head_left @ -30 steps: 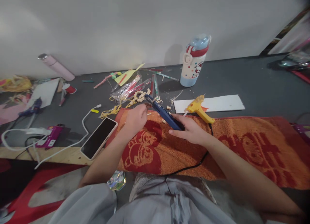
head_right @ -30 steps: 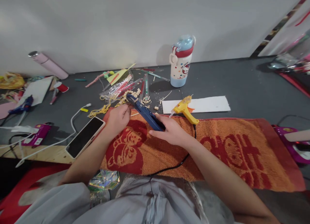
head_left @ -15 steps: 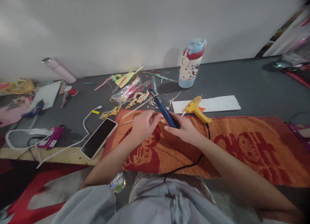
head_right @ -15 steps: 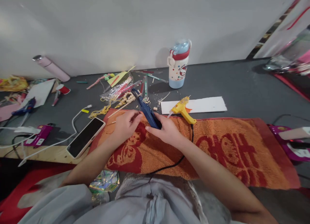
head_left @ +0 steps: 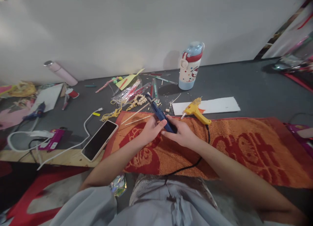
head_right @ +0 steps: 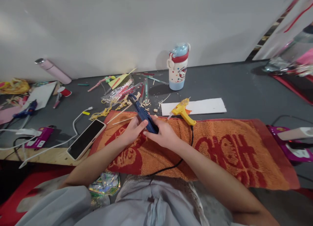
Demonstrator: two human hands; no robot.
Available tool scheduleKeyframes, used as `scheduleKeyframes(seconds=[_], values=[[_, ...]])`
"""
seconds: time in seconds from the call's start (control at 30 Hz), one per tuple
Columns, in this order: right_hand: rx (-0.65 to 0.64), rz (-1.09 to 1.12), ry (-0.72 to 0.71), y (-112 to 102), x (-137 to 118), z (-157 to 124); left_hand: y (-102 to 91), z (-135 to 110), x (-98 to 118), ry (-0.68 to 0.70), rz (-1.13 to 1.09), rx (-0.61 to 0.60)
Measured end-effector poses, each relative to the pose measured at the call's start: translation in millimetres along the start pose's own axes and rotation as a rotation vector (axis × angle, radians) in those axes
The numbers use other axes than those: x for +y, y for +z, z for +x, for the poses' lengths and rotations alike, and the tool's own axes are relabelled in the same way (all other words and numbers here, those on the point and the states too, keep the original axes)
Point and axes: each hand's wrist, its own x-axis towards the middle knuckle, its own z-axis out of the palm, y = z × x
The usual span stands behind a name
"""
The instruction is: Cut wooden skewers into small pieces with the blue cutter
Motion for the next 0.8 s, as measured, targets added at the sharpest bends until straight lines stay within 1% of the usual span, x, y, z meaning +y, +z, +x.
scheduleKeyframes(seconds=[0.23, 0.53, 0.63, 0.7, 0.77, 0.8], values=[[-0.032, 0.016, 0.037, -1.0, -0.8, 0.3, 1.7, -0.5, -3.2, 0.022, 0.022, 0.018], [-0.043, 0.041, 0.053, -1.9, -4.8, 0.2, 3.4, -1.2, -6.8, 0.015, -0.004, 0.038], [-0.059, 0.053, 0.081, -3.4, -5.2, 2.1, 3.5, 1.7, -6.9, 0.002, 0.025, 0.013], [-0.039, 0.041, 0.085, -4.9, -5.0, 3.6, 0.3, 2.7, -5.2, 0.028, 0.143, 0.004], [-0.019, 0.028, 0.075, -6.8, -5.0, 4.8, -7.1, 2.6, -2.6, 0.103, 0.381, 0.053], [-0.009, 0.02, 0.077, -7.8, -5.2, 5.2, -12.1, 2.6, -1.3, 0.155, 0.538, 0.101]])
